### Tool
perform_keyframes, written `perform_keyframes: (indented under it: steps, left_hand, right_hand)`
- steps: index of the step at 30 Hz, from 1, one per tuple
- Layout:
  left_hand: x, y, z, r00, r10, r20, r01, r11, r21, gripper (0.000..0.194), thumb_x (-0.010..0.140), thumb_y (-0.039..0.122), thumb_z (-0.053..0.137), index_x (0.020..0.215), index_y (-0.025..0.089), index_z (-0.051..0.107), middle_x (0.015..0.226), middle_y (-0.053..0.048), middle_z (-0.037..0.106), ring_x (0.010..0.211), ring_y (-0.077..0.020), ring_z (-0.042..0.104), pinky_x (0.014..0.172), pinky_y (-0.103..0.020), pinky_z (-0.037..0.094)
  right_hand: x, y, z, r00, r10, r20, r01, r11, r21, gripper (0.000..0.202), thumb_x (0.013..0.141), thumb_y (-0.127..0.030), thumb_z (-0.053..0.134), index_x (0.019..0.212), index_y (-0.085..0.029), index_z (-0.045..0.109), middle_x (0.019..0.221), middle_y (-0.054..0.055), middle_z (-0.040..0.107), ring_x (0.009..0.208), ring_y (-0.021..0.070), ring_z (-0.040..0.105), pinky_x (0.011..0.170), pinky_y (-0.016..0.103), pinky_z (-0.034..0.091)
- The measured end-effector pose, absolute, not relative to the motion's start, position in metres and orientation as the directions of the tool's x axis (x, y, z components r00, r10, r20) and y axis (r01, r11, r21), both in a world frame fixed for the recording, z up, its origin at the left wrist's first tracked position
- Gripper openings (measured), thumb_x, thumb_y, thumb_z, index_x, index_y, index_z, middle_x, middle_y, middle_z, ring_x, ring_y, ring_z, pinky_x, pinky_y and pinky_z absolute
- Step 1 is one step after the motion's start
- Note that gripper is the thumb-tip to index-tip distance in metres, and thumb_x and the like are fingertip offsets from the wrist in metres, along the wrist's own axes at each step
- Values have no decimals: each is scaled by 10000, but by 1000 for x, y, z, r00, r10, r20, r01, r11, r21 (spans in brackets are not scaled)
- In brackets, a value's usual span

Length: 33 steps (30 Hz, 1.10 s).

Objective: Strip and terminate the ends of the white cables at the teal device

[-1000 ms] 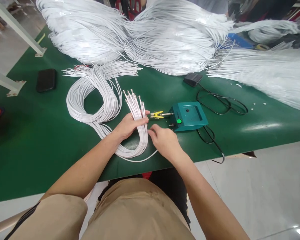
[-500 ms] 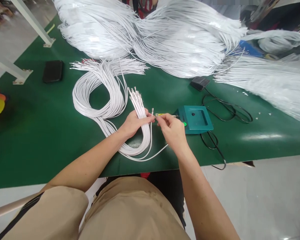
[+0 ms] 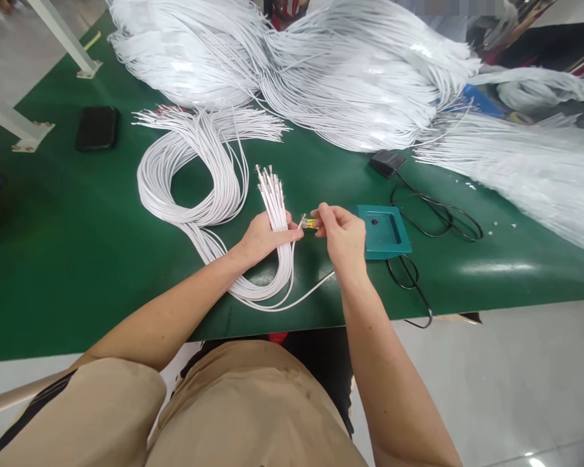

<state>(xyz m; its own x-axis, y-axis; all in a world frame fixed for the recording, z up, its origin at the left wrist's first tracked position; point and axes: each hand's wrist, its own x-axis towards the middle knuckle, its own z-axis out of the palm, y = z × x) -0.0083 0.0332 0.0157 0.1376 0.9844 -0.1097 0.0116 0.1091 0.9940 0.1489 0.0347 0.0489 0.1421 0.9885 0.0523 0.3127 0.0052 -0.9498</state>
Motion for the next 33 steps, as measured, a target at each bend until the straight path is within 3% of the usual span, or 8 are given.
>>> perform_keyframes:
  steps: [6, 11, 15, 19, 22, 28, 31, 33]
  left_hand:
    - [-9, 34, 16, 141, 985, -104, 37, 99, 994, 316, 609, 325, 788, 792, 166, 584, 737, -1, 652, 693, -150, 595, 687, -288, 450]
    - [-8, 33, 13, 200, 972, -122, -36, 131, 991, 310, 633, 325, 779, 790, 168, 562, 785, -30, 682, 723, -175, 643, 733, -324, 481]
    - [-8, 33, 13, 187, 976, -116, 9, 116, 993, 297, 635, 322, 774, 792, 168, 573, 790, -29, 681, 736, -178, 635, 721, -316, 473]
    - [-9, 33, 15, 166, 982, -91, 69, 81, 994, 263, 645, 307, 761, 771, 170, 575, 731, -1, 641, 702, -154, 599, 677, -288, 445]
    - [-8, 33, 15, 180, 979, -99, 36, 94, 995, 264, 647, 301, 764, 772, 167, 574, 729, -4, 649, 695, -153, 602, 677, -290, 445]
    - [-6, 32, 14, 257, 964, -71, -141, 110, 984, 294, 677, 283, 769, 798, 159, 532, 747, -19, 668, 722, -169, 662, 738, -325, 498]
    - [-5, 32, 15, 309, 948, -73, -230, 149, 962, 287, 693, 239, 759, 794, 154, 504, 767, -19, 667, 741, -170, 685, 763, -332, 526]
    - [-4, 31, 15, 338, 938, -73, -263, 169, 950, 277, 705, 219, 749, 797, 148, 498, 773, -17, 664, 752, -169, 693, 784, -343, 543]
  right_hand:
    - [148, 31, 41, -27, 999, -26, 395, -13, -919, 223, 731, -411, 659, 742, -188, 667, 669, -5, 655, 624, 132, 570, 625, 258, 464]
    - [155, 38, 46, 128, 991, 33, 296, -7, -955, 246, 788, -427, 585, 735, -191, 628, 628, -26, 581, 531, 99, 514, 583, 245, 465]
    - [150, 31, 48, 134, 987, -87, 200, -113, -973, 408, 783, -583, 560, 764, -184, 643, 642, -7, 589, 501, 97, 502, 524, 245, 478]
    - [140, 25, 45, 83, 987, -134, 207, -149, -967, 294, 674, -446, 718, 768, -174, 661, 629, -15, 603, 531, 101, 501, 495, 230, 440]
    - [139, 26, 42, 42, 990, -132, 90, -135, -987, 197, 694, -360, 693, 703, -165, 665, 570, -34, 554, 507, 82, 443, 512, 230, 405]
    - [147, 28, 40, -100, 947, -305, -192, -320, -928, 191, 672, -342, 712, 723, -161, 680, 557, -54, 492, 498, 62, 382, 519, 229, 369]
    - [151, 29, 43, -99, 970, -223, -107, -233, -967, 273, 697, -314, 693, 943, -195, 706, 624, -50, 553, 569, 83, 473, 588, 241, 410]
    - [153, 30, 47, -111, 979, -168, 2, -169, -986, 296, 703, -308, 687, 980, -207, 711, 686, -33, 611, 632, 103, 525, 651, 262, 438]
